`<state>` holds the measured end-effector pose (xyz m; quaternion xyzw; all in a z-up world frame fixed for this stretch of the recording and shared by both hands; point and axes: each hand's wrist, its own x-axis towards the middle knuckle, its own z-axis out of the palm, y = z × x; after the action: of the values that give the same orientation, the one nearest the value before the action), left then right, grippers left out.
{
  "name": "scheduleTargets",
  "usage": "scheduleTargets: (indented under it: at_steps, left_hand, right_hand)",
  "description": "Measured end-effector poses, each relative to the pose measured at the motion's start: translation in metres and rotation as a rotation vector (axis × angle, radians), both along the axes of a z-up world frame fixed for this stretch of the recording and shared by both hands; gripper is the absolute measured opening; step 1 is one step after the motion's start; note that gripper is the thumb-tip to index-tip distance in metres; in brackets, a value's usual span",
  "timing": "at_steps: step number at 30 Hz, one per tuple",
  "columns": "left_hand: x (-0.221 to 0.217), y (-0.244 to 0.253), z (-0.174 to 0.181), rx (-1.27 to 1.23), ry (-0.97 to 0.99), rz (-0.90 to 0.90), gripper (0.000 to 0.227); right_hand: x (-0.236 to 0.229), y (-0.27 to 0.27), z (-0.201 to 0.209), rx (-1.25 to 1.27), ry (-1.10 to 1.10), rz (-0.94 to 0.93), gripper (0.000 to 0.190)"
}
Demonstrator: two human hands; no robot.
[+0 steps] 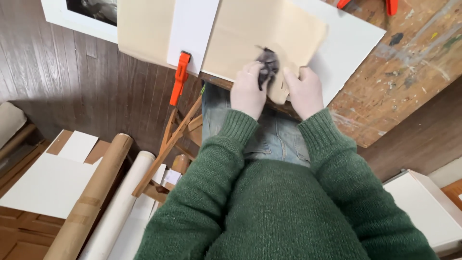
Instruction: Preparing a photo for framing by covering it with protective paper and clamping it to a board.
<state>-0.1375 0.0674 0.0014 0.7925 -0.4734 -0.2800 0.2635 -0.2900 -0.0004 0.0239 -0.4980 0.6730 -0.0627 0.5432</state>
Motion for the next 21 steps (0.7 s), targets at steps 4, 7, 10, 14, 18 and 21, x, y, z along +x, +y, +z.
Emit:
scheduleTargets:
  at_steps: [4,7,10,14,18,21]
  left_hand:
    - [0.020,-0.009,-0.001,-0.043,0.087,-0.027,0.035]
    - [0.029,-0.016,-0.005,0.026,0.007,0.108,0.033]
    - [-0.004,-0.023,-0.005,-0.016,-0.009,0.021,0.036]
    - [0.001,-0.023,-0.008,0.032,0.100,-0.033,0.037]
    - [0.021,-0.039,-0.022,-0.030,0.030,0.061,0.031]
    - [0.000,-0.044,-0.028,-0.048,-0.032,0.033,0.028]
  right_hand:
    - [-0.007,0.003,-0.011,-0.023,0.004,0.034,0.039]
    - [-0.014,0.002,-0.015,-0.029,-0.013,0.025,0.039]
    - [-0.006,0.000,-0.009,0.024,-0.007,0.008,0.037]
    - [-0.011,0.004,-0.010,0.052,-0.069,-0.020,0.034]
    - [-0.018,0.004,-0.011,0.004,-0.048,0.010,0.034]
    - [-0.008,-0.001,-0.004,0.007,-0.006,0.029,0.034]
